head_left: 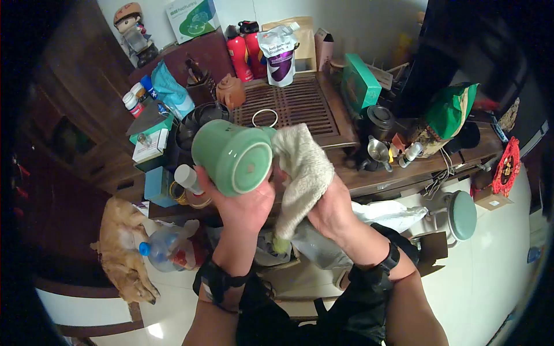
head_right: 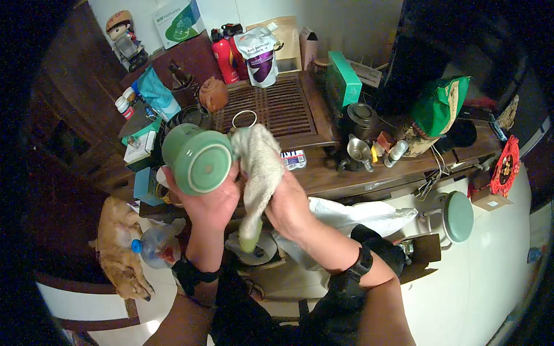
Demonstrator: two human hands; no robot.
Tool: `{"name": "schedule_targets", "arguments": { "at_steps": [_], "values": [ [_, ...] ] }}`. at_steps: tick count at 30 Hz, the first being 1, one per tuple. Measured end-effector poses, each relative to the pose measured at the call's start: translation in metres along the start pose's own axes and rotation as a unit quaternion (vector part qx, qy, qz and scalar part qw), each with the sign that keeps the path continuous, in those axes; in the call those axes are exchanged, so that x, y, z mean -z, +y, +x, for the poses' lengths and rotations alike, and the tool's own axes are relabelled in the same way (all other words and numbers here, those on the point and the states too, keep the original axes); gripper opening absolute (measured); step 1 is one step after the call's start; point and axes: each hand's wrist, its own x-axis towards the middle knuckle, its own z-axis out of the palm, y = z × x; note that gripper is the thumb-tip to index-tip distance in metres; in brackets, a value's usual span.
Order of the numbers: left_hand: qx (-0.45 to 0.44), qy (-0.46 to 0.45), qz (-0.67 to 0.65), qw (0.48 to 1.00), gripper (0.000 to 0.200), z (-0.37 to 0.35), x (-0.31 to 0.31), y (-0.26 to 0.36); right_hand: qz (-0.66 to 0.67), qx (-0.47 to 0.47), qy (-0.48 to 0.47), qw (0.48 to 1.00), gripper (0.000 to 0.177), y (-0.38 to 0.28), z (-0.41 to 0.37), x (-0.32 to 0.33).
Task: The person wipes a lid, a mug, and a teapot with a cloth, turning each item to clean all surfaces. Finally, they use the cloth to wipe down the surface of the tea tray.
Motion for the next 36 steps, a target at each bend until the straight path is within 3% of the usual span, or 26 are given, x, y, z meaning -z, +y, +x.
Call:
{"name": "schedule_targets", "arguments": {
  "at_steps": [3,6,7,9,13,16,17,20,22,23,24,28,29,30,32,33,36],
  "values": [
    [0.067,-0.118,-0.048,0.990,0.086,-0.005,0.003,-0.006,-0.216,0.075,-0.088,0.970,0.059,0.012,0.005,-0.001],
    [0.053,-0.169,-0.166,0.970,0.086,-0.006,0.007,-0.015,-0.372,0.162,-0.112,0.907,0.067,0.025,0.003,-0.002],
    [-0.060,0.041,0.109,0.991,0.087,-0.010,-0.014,-0.020,-0.373,0.154,-0.107,0.909,0.068,0.030,0.002,-0.001],
    [-0.083,0.040,0.161,0.983,0.087,-0.010,-0.014,-0.022,-0.375,0.139,-0.099,0.911,0.069,0.038,-0.003,0.000],
    [-0.104,0.017,0.225,0.969,0.080,-0.013,0.011,-0.020,-0.350,0.060,-0.110,0.928,0.067,0.044,-0.019,-0.003],
    [-0.166,-0.009,0.382,0.909,0.088,-0.011,0.033,-0.014,-0.195,-0.040,-0.114,0.973,0.064,0.036,-0.023,-0.010],
    [-0.179,-0.027,0.415,0.892,0.091,-0.009,0.041,-0.012,-0.136,-0.066,-0.044,0.987,0.053,0.041,-0.025,-0.013],
    [-0.206,-0.106,0.431,0.872,0.094,0.002,0.050,-0.004,0.048,-0.196,-0.039,0.979,0.043,0.017,-0.019,-0.012],
    [-0.265,-0.136,0.433,0.851,0.094,0.001,0.026,-0.001,0.049,-0.220,-0.013,0.974,0.038,0.003,-0.016,-0.005],
    [-0.264,-0.139,0.409,0.863,0.103,0.000,0.020,-0.003,0.120,-0.225,-0.062,0.965,0.038,-0.001,-0.012,0.005],
    [-0.298,-0.175,0.477,0.808,0.105,0.003,0.020,0.001,0.189,-0.229,-0.110,0.948,0.038,-0.005,-0.008,0.014],
    [-0.341,-0.270,0.655,0.618,0.111,0.009,0.015,0.019,0.178,-0.192,-0.017,0.965,0.039,-0.017,-0.002,0.017],
    [-0.332,-0.270,0.648,0.630,0.111,0.007,0.013,0.017,0.101,-0.158,0.041,0.981,0.043,-0.022,0.002,0.010],
    [-0.323,-0.269,0.642,0.642,0.110,0.006,0.012,0.013,0.078,-0.130,0.040,0.988,0.047,-0.026,0.004,0.009],
    [-0.324,-0.221,0.688,0.611,0.095,0.000,0.009,0.007,0.057,-0.091,0.028,0.994,0.050,-0.034,0.010,0.015],
    [-0.322,-0.197,0.711,0.594,0.088,-0.003,0.008,0.005,0.057,-0.077,0.032,0.995,0.042,-0.038,0.011,0.015],
    [-0.367,-0.197,0.730,0.542,0.083,0.000,0.005,0.006,0.001,0.017,0.034,0.999,0.043,-0.048,0.015,0.009]
  ]
}}
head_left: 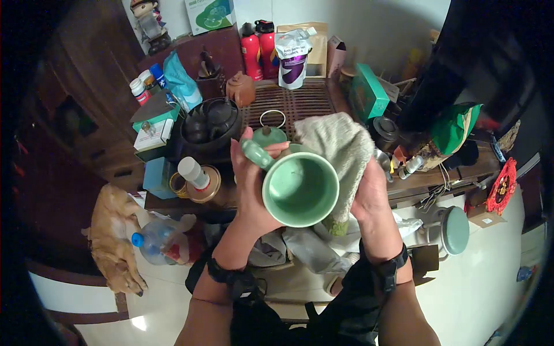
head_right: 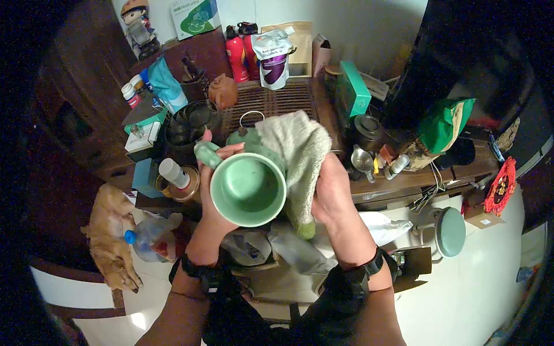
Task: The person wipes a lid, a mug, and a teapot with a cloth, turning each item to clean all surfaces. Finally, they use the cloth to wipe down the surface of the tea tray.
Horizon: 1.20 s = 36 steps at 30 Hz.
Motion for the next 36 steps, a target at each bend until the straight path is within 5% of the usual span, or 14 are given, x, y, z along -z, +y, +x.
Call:
{"name": "schedule_targets", "arguments": {
  "at_steps": [4,15,18,23,26,28,32,34,36],
  "values": [
    [-0.003,-0.011,0.064,0.998,0.079,0.005,0.004,0.002,-0.019,0.075,0.008,0.997,0.041,-0.007,-0.001,0.005],
    [-0.044,0.010,0.121,0.992,0.081,0.008,0.001,0.006,-0.159,0.035,0.005,0.987,0.039,-0.001,-0.006,0.005],
    [-0.027,0.001,0.126,0.992,0.084,0.008,0.002,0.005,-0.321,0.114,-0.123,0.932,0.047,0.012,-0.015,0.010],
    [0.041,0.048,0.038,0.997,0.099,-0.001,0.000,-0.007,-0.369,0.134,-0.137,0.909,0.049,0.023,-0.016,0.009],
    [0.166,0.092,-0.083,0.978,0.100,-0.006,0.001,-0.018,-0.460,0.148,-0.116,0.868,0.048,0.039,-0.027,0.006],
    [0.148,0.103,-0.043,0.983,0.099,-0.002,0.005,-0.024,-0.533,0.161,-0.161,0.815,0.046,0.041,-0.031,0.002],
    [0.151,0.095,0.003,0.984,0.094,0.002,0.014,-0.017,-0.298,0.038,-0.119,0.946,0.033,0.035,-0.017,0.015],
    [0.125,0.082,0.072,0.986,0.093,0.002,0.014,-0.010,-0.242,0.029,0.025,0.970,0.032,0.022,-0.009,0.008],
    [0.036,0.038,0.157,0.986,0.095,0.009,0.015,-0.004,-0.128,0.029,0.059,0.990,0.035,0.011,0.001,0.011]
  ]
}}
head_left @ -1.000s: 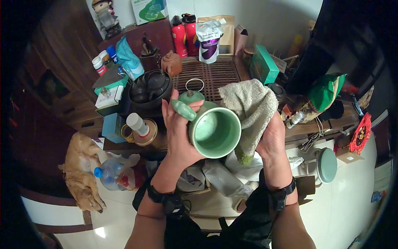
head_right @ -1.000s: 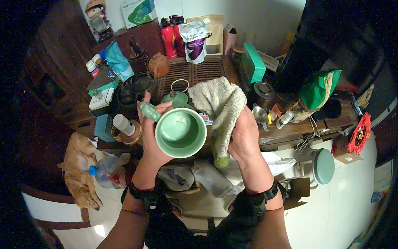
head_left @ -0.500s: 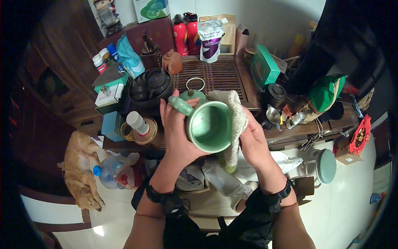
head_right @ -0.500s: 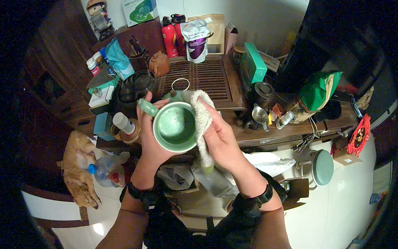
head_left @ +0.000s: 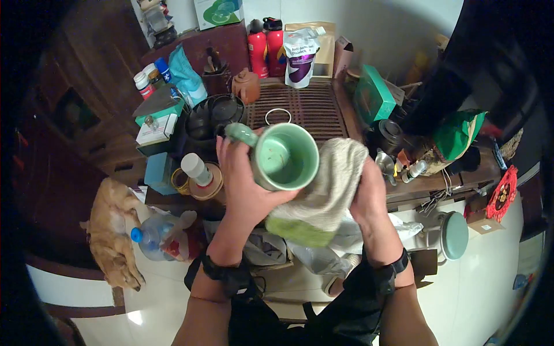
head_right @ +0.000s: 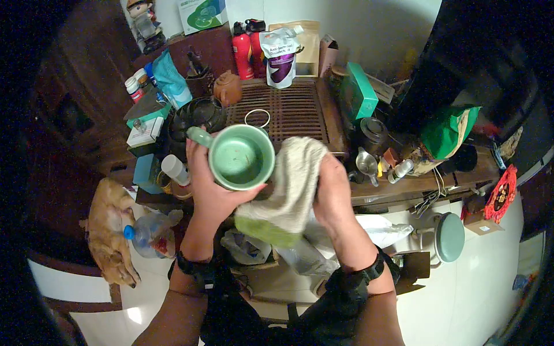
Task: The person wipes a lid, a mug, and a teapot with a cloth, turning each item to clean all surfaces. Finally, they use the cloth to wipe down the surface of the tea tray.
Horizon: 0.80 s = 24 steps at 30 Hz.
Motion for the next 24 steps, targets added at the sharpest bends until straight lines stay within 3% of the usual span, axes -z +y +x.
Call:
{"name": "schedule_targets", "arguments": {
  "at_steps": [2,3,7,10,11,12,14,16,18,20,21,24],
  "values": [
    [-0.003,-0.035,0.009,0.999,0.096,-0.001,-0.002,0.001,0.068,-0.014,-0.027,0.997,0.037,-0.009,0.005,0.007],
    [-0.001,-0.060,0.020,0.998,0.096,-0.001,-0.001,0.003,0.039,-0.005,0.020,0.999,0.038,-0.014,0.003,0.007],
    [-0.029,-0.064,0.033,0.997,0.096,0.000,-0.001,0.012,0.095,-0.025,0.019,0.995,0.039,-0.018,0.006,0.028],
    [-0.014,-0.079,-0.036,0.996,0.096,-0.002,-0.003,0.014,0.069,-0.001,-0.053,0.996,0.039,-0.030,0.010,0.038],
    [-0.013,-0.068,-0.057,0.996,0.096,0.001,-0.001,0.020,0.081,-0.004,0.005,0.997,0.038,-0.032,0.011,0.039],
    [0.040,-0.086,-0.174,0.980,0.096,-0.001,-0.003,0.020,0.085,-0.001,0.017,0.996,0.037,-0.032,0.014,0.047],
    [0.144,-0.119,-0.396,0.899,0.096,-0.007,-0.007,0.013,0.075,0.002,0.017,0.997,0.036,-0.040,0.014,0.052],
    [0.091,-0.151,-0.487,0.855,0.102,-0.019,-0.012,-0.011,-0.030,0.017,-0.095,0.995,0.031,-0.052,0.013,0.054],
    [0.148,-0.144,-0.606,0.768,0.104,-0.037,-0.022,-0.027,-0.145,-0.021,-0.179,0.973,0.030,-0.063,0.007,0.055],
    [0.187,-0.212,-0.662,0.695,0.103,-0.023,-0.016,-0.027,-0.358,-0.025,-0.211,0.909,0.041,-0.069,0.004,0.050],
    [0.135,-0.233,-0.682,0.679,0.103,-0.018,-0.008,-0.021,-0.345,-0.032,-0.238,0.907,0.042,-0.066,0.003,0.049],
    [0.101,-0.270,-0.685,0.669,0.068,-0.019,-0.001,-0.014,-0.313,-0.047,-0.317,0.894,0.044,-0.053,0.002,0.041]
  ]
}}
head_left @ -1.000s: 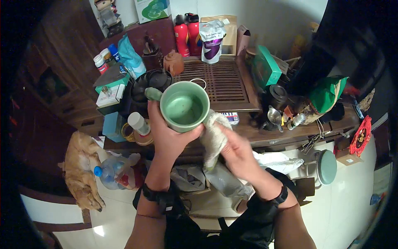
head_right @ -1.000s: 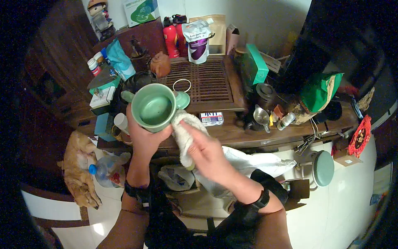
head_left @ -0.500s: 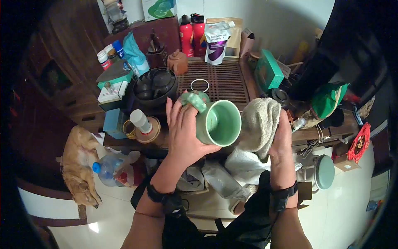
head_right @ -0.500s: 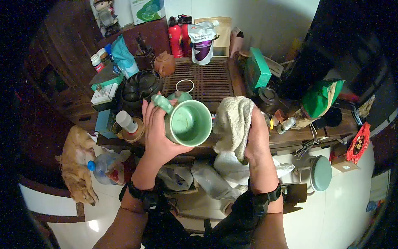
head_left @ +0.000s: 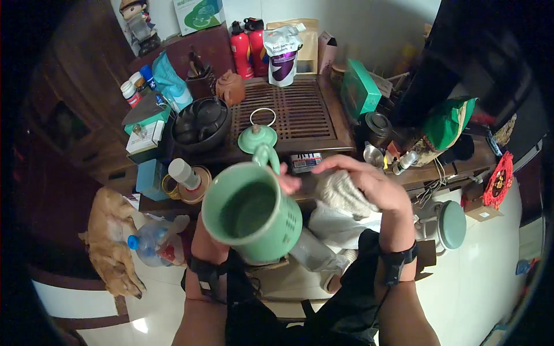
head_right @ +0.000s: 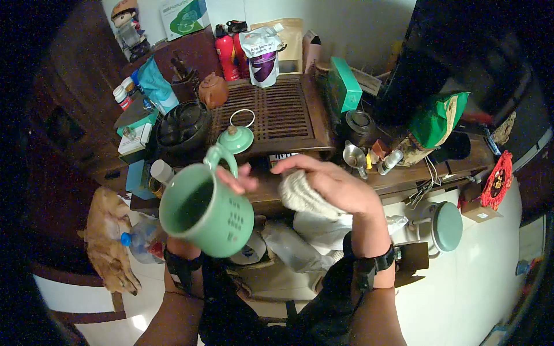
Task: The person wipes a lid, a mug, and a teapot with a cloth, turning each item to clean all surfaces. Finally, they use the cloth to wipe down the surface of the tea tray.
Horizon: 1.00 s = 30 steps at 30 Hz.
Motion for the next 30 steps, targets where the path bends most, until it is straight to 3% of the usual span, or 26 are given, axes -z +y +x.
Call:
{"name": "schedule_targets", "arguments": {
  "at_steps": [1,4,6,9,11,13,16,17,20,23,26,29,30],
  "values": [
    [0.052,0.063,-0.093,0.992,0.053,-0.011,-0.013,-0.006,-0.001,-0.014,-0.013,1.000,0.046,0.003,0.002,-0.005],
    [0.142,0.161,-0.277,0.937,0.046,-0.009,-0.058,0.048,0.020,0.016,-0.072,0.997,0.068,0.000,0.012,-0.020],
    [0.172,0.165,-0.165,0.957,0.049,-0.014,-0.058,0.050,0.139,0.054,-0.109,0.983,0.049,0.026,0.017,-0.034],
    [0.211,0.168,0.006,0.963,0.054,-0.018,-0.056,0.053,0.184,0.041,-0.156,0.969,0.031,0.022,0.021,-0.037],
    [0.224,0.170,0.015,0.960,0.052,-0.019,-0.055,0.051,0.190,0.014,-0.152,0.970,0.025,0.022,0.021,-0.038],
    [0.222,0.172,-0.083,0.956,0.047,-0.018,-0.050,0.036,0.174,-0.026,-0.134,0.975,0.020,0.022,0.019,-0.036],
    [0.171,0.134,0.012,0.976,0.040,-0.014,-0.030,0.007,0.132,-0.013,-0.188,0.973,0.018,0.024,0.014,-0.023],
    [0.174,0.132,-0.034,0.975,0.037,-0.013,-0.020,0.004,0.048,0.001,-0.191,0.980,0.020,0.026,0.013,-0.018],
    [0.161,0.261,0.017,0.952,0.040,-0.027,-0.013,-0.005,0.056,-0.030,-0.048,0.997,0.024,0.018,0.011,-0.028],
    [0.072,0.263,-0.002,0.962,0.043,-0.018,-0.006,-0.019,0.081,0.013,0.042,0.996,0.027,0.031,0.016,-0.027],
    [0.049,0.177,-0.272,0.944,0.043,0.003,0.026,-0.037,0.064,0.019,0.106,0.992,0.028,0.042,0.020,-0.020],
    [0.109,0.392,-0.028,0.913,0.032,0.023,0.019,-0.027,0.040,0.068,0.174,0.982,0.028,0.042,0.022,-0.019],
    [0.100,0.391,0.014,0.915,0.029,0.027,0.022,-0.025,-0.008,0.067,0.205,0.976,0.028,0.043,0.022,-0.016]
  ]
}}
